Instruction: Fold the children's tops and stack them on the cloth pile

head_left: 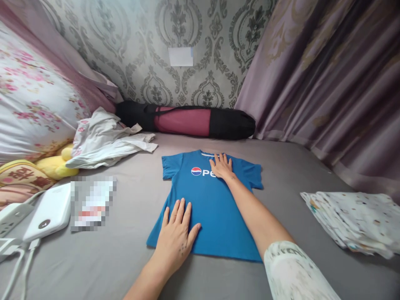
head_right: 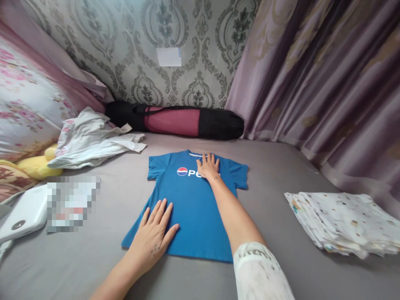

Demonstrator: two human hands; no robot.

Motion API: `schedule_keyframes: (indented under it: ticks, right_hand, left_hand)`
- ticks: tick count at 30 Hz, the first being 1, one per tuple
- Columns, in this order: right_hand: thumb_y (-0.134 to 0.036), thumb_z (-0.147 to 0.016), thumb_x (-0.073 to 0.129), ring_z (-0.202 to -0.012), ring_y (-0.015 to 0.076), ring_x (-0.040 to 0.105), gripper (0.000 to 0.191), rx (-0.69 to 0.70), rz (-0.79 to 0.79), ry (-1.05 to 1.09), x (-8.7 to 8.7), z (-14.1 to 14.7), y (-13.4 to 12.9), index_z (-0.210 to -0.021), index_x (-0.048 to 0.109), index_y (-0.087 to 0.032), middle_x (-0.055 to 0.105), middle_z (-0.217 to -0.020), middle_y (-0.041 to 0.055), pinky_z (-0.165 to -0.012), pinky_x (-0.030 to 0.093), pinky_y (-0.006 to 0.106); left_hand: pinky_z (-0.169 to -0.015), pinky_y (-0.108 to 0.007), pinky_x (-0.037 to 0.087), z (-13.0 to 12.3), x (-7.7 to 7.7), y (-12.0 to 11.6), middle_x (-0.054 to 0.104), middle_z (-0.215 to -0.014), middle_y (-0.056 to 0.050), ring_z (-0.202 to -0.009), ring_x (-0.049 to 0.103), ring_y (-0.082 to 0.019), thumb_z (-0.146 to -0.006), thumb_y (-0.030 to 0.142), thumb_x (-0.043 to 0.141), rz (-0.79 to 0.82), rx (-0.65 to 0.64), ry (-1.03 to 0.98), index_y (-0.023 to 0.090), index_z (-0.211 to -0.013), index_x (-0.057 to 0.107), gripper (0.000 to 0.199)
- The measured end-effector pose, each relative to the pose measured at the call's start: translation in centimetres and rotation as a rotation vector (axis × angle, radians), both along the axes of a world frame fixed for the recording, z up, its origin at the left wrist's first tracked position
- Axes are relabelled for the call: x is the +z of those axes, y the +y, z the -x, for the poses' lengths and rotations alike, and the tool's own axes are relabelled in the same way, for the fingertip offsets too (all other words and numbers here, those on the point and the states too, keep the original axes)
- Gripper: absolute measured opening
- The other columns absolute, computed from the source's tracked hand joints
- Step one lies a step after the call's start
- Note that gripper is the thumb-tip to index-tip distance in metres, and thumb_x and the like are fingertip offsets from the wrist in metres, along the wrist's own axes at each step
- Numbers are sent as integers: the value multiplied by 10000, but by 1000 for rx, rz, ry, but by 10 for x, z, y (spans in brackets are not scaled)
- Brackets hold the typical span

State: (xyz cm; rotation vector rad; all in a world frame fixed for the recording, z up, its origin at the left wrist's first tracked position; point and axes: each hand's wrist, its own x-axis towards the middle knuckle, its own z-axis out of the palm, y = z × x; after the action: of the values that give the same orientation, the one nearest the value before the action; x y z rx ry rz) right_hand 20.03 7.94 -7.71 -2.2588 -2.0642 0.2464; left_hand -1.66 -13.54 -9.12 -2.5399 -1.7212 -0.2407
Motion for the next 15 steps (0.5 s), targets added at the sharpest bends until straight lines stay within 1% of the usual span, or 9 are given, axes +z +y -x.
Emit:
schedule_keyframes:
  ticks: [5, 8, 11, 15]
  right_hand:
    - [-506, -999, 129, -1491, 284, 57, 658, 2, 34, 38, 6, 2, -1, -1556, 205, -163, 122, -1628, 115, -1172, 44, 521]
    - [-508, -1001, 139, -1494, 279, 41, 640, 73, -28, 32, 9, 10, -7, -1554, 221, -198, 97, -1634, 101, -1171, 3, 523]
    - [-519, -1000, 135, -1495, 266, 45, 631, 180, -35, 43, 7, 23, -10, -1551, 238, -229, 114, -1634, 74, -1174, -11, 512]
    - [-515, -998, 144, -1493, 272, 67, 633, 190, 7, 72, 2, 32, -7, -1547, 254, -218, 140, -1630, 65, -1176, 24, 513]
  left_hand:
    - [-1121, -547, 318, 0, 2, 0, 348, -1545, -128, -1428, 325, -317, -977, 552, 289, 16, 5, 4, 161, -1466, 427, 641]
    - [-1122, -540, 321, 0, 2, 0, 362, -1540, -127, -1426, 332, -311, -977, 549, 299, 6, 2, -4, 166, -1462, 434, 633]
    - [-1116, -545, 328, 0, 1, 0, 368, -1537, -128, -1425, 333, -313, -976, 548, 306, -7, -2, -4, 170, -1462, 435, 629]
    - [-1117, -545, 328, 1, 0, -1, 354, -1543, -130, -1429, 325, -311, -977, 539, 314, -27, -11, -2, 169, -1468, 423, 624]
